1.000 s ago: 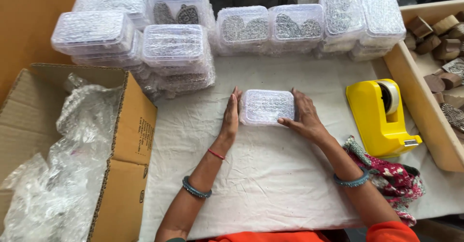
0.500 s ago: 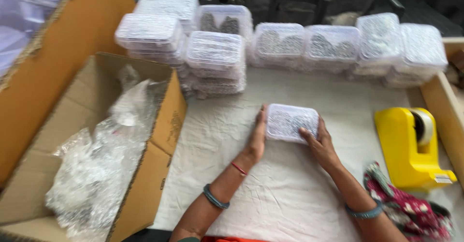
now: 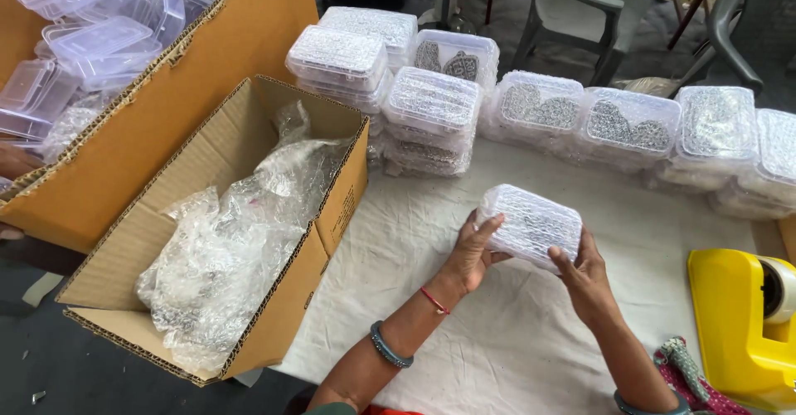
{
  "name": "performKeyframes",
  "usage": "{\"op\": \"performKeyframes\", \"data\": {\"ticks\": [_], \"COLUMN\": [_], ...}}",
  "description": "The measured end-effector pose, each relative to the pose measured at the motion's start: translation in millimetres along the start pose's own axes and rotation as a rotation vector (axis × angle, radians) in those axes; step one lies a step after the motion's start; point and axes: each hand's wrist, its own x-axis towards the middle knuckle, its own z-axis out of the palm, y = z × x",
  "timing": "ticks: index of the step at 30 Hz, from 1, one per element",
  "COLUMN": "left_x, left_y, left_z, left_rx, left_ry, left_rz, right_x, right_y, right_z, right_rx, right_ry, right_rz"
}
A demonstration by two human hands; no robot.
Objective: The person wraps a small plastic container with bubble wrap and secures it with tape. They then wipe a wooden stamp with a cloth. The wrapped container is placed on a stack of similar items.
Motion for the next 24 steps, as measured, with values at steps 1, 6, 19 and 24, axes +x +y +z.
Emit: {"op": "performKeyframes", "data": {"ticks": [1, 6, 19, 24], "left_x": [1, -5, 9, 22], "left_y": [6, 45, 135, 138], "left_z": [-3, -5, -19, -38], "left_rx": [0.000, 0.004, 0.270, 0.981], "left_ry": [-0.002, 0.090, 0.196, 0.492], "left_rz": [0.003, 0.020, 0.558, 0.789], "right_x": [1, 10, 161, 201], "right_y": [-15, -72, -147, -173], "right_z": [3, 26, 94, 136], "right_rx": [-0.001, -0.720, -0.344, -0.642], "right_ry": [-0.001, -0.114, -0.311, -0.266], "right_rz": [-0.003, -0.256, -0.752, -0.607]}}
